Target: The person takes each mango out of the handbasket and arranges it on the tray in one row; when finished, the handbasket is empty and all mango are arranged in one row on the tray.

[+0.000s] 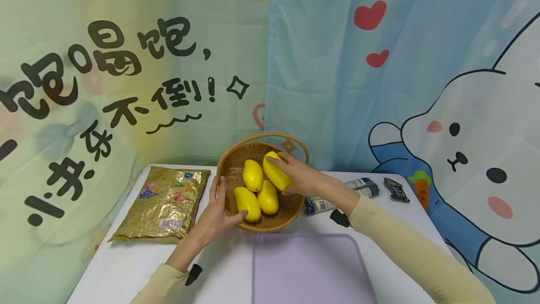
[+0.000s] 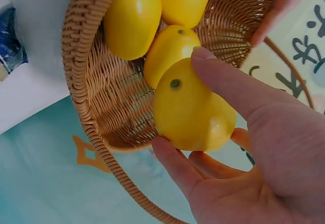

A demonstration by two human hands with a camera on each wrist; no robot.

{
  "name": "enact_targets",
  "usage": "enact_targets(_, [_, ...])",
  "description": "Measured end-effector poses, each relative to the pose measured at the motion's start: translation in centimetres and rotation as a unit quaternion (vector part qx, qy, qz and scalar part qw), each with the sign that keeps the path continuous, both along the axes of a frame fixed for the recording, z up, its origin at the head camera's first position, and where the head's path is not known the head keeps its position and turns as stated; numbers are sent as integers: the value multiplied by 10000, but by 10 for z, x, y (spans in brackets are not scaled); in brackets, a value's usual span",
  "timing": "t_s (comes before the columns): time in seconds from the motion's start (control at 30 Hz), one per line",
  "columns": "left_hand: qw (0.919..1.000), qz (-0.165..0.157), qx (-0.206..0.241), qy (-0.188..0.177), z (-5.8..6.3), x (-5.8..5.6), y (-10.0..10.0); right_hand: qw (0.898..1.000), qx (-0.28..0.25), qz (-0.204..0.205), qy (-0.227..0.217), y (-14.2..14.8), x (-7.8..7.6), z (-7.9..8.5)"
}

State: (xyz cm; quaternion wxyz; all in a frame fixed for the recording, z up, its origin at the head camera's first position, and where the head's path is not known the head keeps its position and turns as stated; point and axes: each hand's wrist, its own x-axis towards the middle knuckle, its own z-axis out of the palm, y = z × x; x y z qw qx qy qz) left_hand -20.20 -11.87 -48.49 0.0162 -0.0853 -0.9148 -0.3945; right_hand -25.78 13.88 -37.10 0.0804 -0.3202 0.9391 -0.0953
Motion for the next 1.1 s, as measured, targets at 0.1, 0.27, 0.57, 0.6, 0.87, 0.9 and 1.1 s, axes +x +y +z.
enact_targets(0.1, [10000, -8, 39, 21, 1, 1, 0, 9999, -86, 37, 99, 7, 12, 3])
enact_targets(0.27, [10000, -9, 54, 27, 1, 2, 1, 9989, -423, 128, 160, 18, 39, 6])
enact_targets(0.57, [9999, -62, 78, -25, 3, 2, 0, 9956, -926, 130, -9, 31, 92, 4])
enact_targets(0.6, [9999, -72, 83, -31, 3, 2, 0, 9952, -968, 131, -57, 31, 97, 2])
enact_targets(0.87, [9999, -121, 76, 47, 4, 1, 0, 9916, -1170, 40, -548, 25, 132, -12])
enact_targets(0.9, [9999, -128, 73, 43, 4, 1, 0, 9906, -1208, 46, -634, 24, 136, -15])
enact_targets(1.1, [9998, -152, 70, 99, 2, 2, 1, 9818, -1440, 141, -1228, 17, 157, -42])
